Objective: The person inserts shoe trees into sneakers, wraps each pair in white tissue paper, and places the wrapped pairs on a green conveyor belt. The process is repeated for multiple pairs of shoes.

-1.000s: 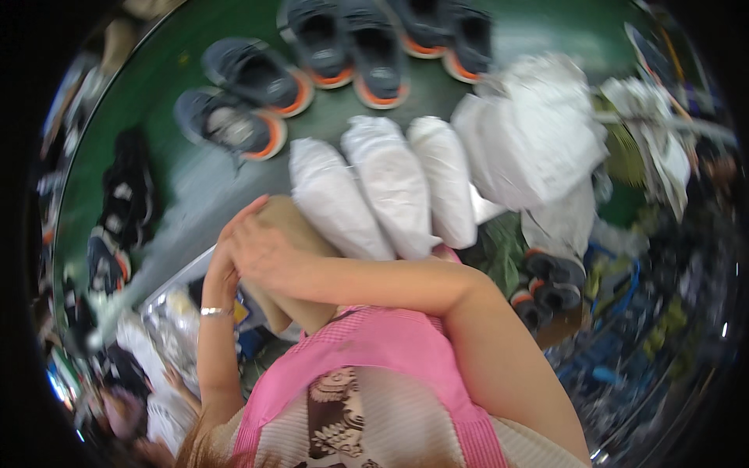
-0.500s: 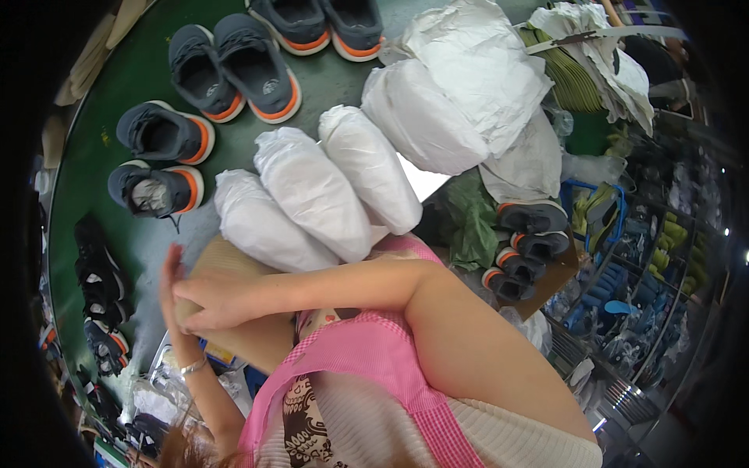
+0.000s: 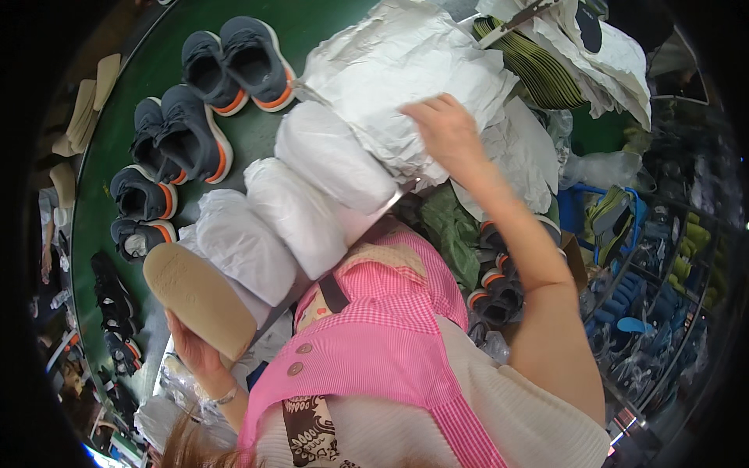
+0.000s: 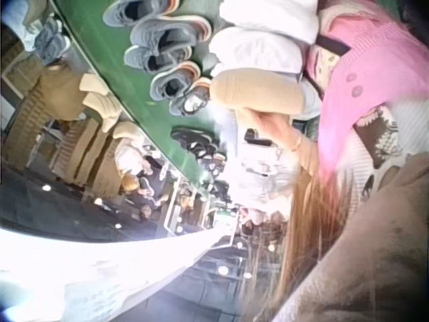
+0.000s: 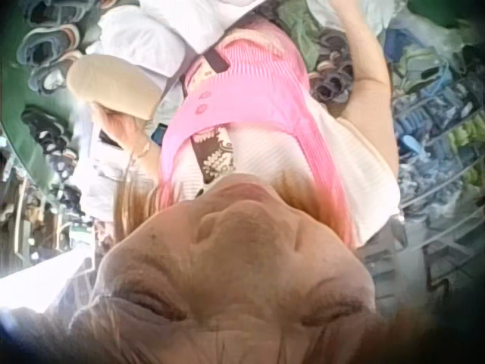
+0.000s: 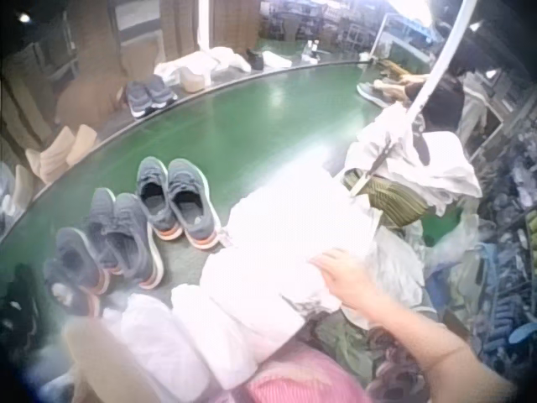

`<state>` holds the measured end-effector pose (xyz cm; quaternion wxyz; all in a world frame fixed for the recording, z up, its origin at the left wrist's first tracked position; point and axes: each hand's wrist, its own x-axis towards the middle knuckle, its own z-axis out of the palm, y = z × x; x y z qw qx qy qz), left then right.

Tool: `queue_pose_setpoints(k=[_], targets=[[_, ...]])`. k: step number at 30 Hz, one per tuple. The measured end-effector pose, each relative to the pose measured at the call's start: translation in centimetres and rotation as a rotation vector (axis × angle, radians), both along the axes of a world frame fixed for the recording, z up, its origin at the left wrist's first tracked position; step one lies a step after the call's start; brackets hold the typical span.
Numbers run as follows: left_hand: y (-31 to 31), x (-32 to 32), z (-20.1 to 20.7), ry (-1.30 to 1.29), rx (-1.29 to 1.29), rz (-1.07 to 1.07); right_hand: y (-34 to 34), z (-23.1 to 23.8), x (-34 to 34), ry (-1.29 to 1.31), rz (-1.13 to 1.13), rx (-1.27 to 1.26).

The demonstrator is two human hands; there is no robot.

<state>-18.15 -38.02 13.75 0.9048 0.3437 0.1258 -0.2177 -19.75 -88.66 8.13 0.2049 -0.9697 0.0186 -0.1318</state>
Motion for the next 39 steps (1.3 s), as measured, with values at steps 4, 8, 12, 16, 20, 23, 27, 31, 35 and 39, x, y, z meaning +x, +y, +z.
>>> queue_pose_setpoints(k=[4,8,12,16,20,23,27,31,35,39], targets=[[-9.6,0.0,-0.5,0.105,0.077,-0.011,-6.3,-4.5,-4.7,0.140,0.236,-0.261],[-17.2,0.9,0.5,0.119,0.164,-0.089,-6.9,-7.5,-3.6,0.108,0.362,-0.076],[-20.9,1.5,1.3,0.160,0.285,-0.129,-10.3,-13.7,-3.6,0.034,0.428,-0.019],[-21.3,1.2,0.4,0.180,0.295,-0.189,-9.8,-12.1,-2.0,0.248,0.302,0.072],[-22.4,1.6,0.5,0.122,0.337,-0.217,-5.4,-8.4,2.2,0.119,0.135,0.292],[-23.2,1.6,0.5,0.100,0.369,-0.197,-0.1,-8.2,7.3,-0.143,0.048,0.244],[-24.2,1.3,1.3,0.111,0.418,-0.153,2.5,-11.9,12.5,-0.055,-0.054,0.108],[-22.3,0.7,0.3,0.168,0.397,-0.103,2.2,-14.4,12.0,0.046,-0.040,0.294],[-20.8,0.3,-0.3,0.184,0.373,-0.044,0.8,-12.0,11.0,-0.007,-0.210,0.741],[-19.9,1.5,0.4,0.128,0.356,-0.050,-5.3,-5.6,11.0,-0.115,-0.331,1.074]])
